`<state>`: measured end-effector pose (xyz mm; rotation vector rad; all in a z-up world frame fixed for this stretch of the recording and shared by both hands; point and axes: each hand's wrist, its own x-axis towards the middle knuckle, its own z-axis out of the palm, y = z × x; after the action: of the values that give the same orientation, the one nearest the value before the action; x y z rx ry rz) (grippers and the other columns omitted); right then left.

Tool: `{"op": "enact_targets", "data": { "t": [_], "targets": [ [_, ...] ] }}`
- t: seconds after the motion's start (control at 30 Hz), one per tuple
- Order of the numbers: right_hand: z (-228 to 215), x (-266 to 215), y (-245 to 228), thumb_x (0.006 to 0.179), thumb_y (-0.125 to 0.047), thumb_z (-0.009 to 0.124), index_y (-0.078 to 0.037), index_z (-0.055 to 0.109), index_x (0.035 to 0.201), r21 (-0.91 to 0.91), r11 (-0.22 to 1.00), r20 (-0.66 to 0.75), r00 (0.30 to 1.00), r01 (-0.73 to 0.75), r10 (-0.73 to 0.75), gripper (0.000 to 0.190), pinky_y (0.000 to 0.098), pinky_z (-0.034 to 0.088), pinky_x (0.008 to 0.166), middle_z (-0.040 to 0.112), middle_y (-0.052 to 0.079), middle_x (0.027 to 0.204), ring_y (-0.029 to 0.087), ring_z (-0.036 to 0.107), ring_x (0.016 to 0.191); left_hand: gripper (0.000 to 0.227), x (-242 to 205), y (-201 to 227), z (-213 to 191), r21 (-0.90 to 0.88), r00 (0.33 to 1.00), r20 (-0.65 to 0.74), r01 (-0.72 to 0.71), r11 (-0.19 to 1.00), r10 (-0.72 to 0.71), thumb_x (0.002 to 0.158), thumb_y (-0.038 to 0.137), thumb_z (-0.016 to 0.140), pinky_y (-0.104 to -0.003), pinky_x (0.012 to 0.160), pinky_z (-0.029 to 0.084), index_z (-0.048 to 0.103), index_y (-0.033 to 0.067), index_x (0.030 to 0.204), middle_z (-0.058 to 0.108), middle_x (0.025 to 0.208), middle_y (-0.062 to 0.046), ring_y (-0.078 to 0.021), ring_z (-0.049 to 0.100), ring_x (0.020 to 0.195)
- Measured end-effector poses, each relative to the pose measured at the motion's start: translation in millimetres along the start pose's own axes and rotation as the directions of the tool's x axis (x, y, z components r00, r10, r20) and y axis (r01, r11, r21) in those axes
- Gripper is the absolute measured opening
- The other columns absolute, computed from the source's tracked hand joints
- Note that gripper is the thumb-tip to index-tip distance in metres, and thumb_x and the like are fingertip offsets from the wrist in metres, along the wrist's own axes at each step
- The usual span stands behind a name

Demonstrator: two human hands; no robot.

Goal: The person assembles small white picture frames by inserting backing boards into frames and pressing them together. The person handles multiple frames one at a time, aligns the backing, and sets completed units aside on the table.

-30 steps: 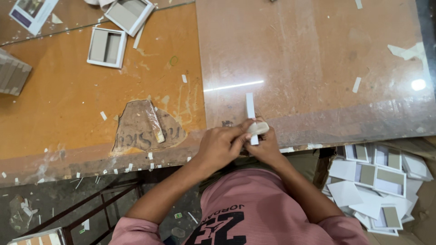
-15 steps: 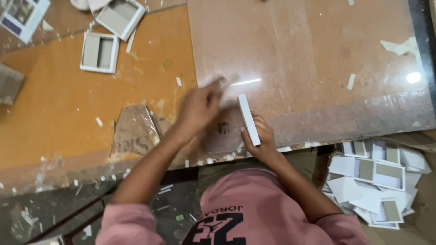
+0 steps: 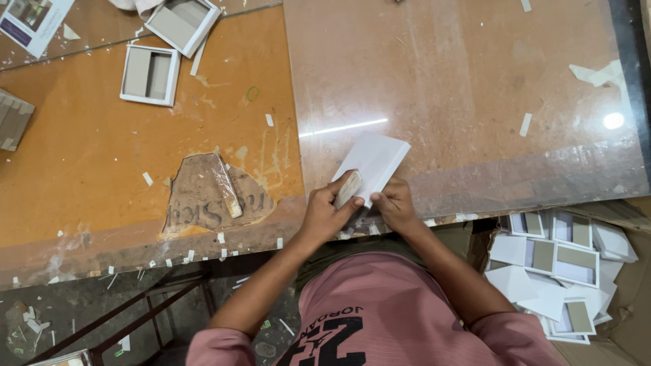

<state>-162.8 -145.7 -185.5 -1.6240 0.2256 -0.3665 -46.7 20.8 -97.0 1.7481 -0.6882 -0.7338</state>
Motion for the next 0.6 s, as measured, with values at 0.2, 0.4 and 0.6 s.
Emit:
{"op": "enact_targets", "data": {
  "t": [0.2,0.4,0.6],
  "targets": [
    [19,24,-85,0.076,0.006,0.070,-0.014,0.065,0.117,0.735,0.595,-0.187,0.747,-0.325,0.638,0.046,0.0344,0.061,0.084,0.073,0.003,0.098,0.015,0.073,0.094,0.068,-7,-7,9,-0.076,0.996,-0.084,-0.047,0.996,0.041,0.094,0.035,0.077,-0.035,0.093,0.057,0.055,0.0031,0.150,0.077,0.119,-0.021,-0.0230,0.071,0.107],
    [7,21,-85,0.089,-0.006,0.073,-0.003,0.070,0.109,-0.074,0.971,-0.199,0.957,-0.228,0.210,0.020,0.0353,0.060,0.070,0.073,0.010,0.089,0.023,0.072,0.080,0.048,-14,43,-17,0.005,0.988,-0.138,-0.065,0.998,0.065,0.106,0.026,0.061,-0.032,0.080,0.063,0.054,0.0090,0.149,0.078,0.111,-0.015,-0.0187,0.078,0.093],
    [23,1,-26,0.083,-0.001,0.072,0.000,0.062,0.092,-0.302,0.935,-0.113,0.967,0.187,-0.230,0.013,0.0345,0.051,0.067,0.063,0.012,0.084,0.025,0.064,0.075,0.044,-19,86,-6,0.573,0.929,0.031,-0.319,0.755,0.369,0.091,0.014,0.065,-0.038,0.054,0.054,0.070,0.0178,0.134,0.072,0.087,-0.011,-0.0253,0.067,0.059]
  ]
}}
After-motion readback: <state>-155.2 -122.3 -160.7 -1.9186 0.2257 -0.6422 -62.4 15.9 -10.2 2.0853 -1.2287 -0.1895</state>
